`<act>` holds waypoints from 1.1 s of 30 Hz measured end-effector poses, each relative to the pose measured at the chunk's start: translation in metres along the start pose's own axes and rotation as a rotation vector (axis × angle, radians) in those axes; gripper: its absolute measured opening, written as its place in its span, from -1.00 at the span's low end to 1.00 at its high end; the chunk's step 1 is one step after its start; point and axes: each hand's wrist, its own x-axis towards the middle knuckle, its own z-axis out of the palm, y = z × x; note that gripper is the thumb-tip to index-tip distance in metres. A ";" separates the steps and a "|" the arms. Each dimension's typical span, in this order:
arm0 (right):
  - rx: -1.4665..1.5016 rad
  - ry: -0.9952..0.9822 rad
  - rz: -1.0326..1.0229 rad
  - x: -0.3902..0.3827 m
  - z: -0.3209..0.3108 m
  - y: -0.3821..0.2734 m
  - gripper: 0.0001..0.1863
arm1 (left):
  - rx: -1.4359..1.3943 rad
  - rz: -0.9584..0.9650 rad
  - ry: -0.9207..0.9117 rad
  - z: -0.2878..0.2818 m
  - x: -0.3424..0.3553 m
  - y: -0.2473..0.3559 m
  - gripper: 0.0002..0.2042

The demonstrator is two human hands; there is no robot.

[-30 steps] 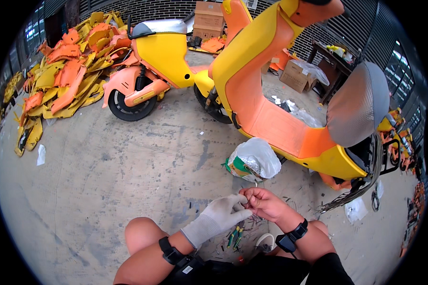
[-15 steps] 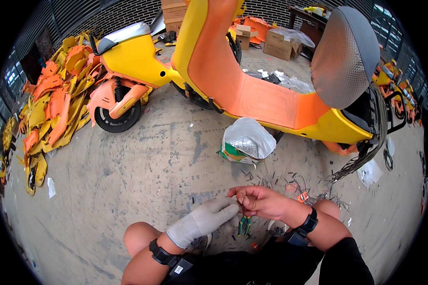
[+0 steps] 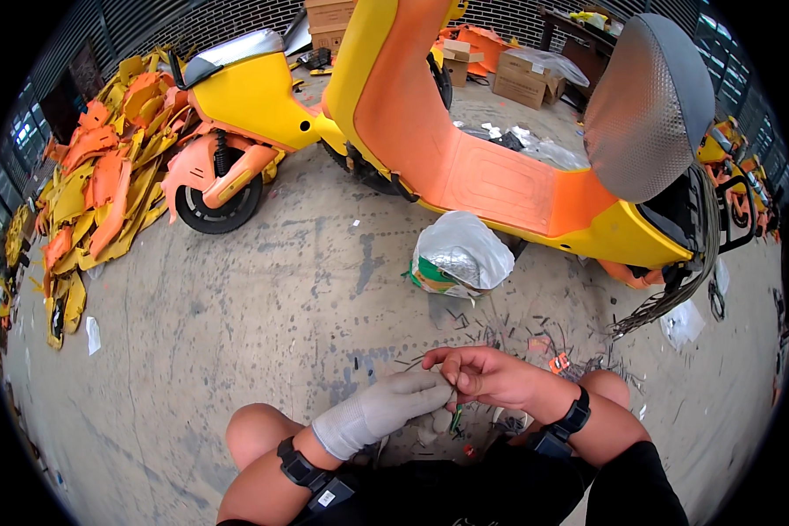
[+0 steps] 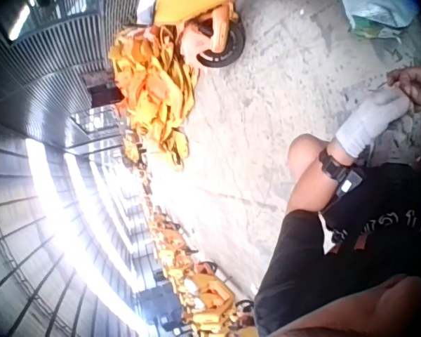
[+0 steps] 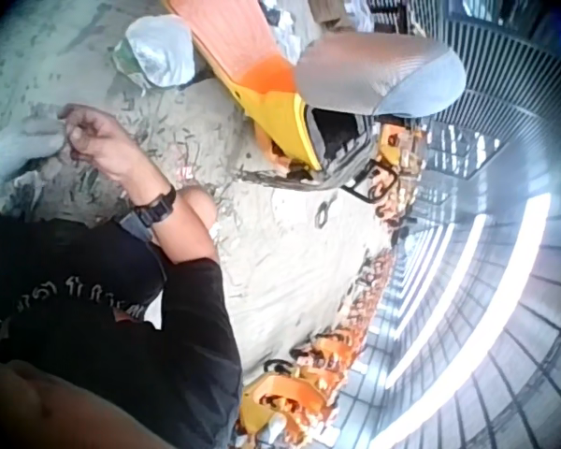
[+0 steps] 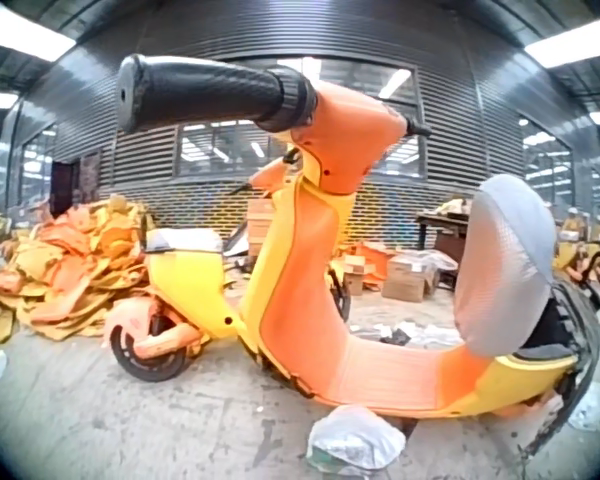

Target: The person prepares electrical wires for a scooter by stripping insulation and connecting wire ends to a electronic component by hand and using pliers.

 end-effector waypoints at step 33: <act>-0.135 0.026 -0.314 -0.012 -0.008 -0.032 -0.83 | 0.056 0.069 0.416 -0.003 -0.004 0.013 -0.78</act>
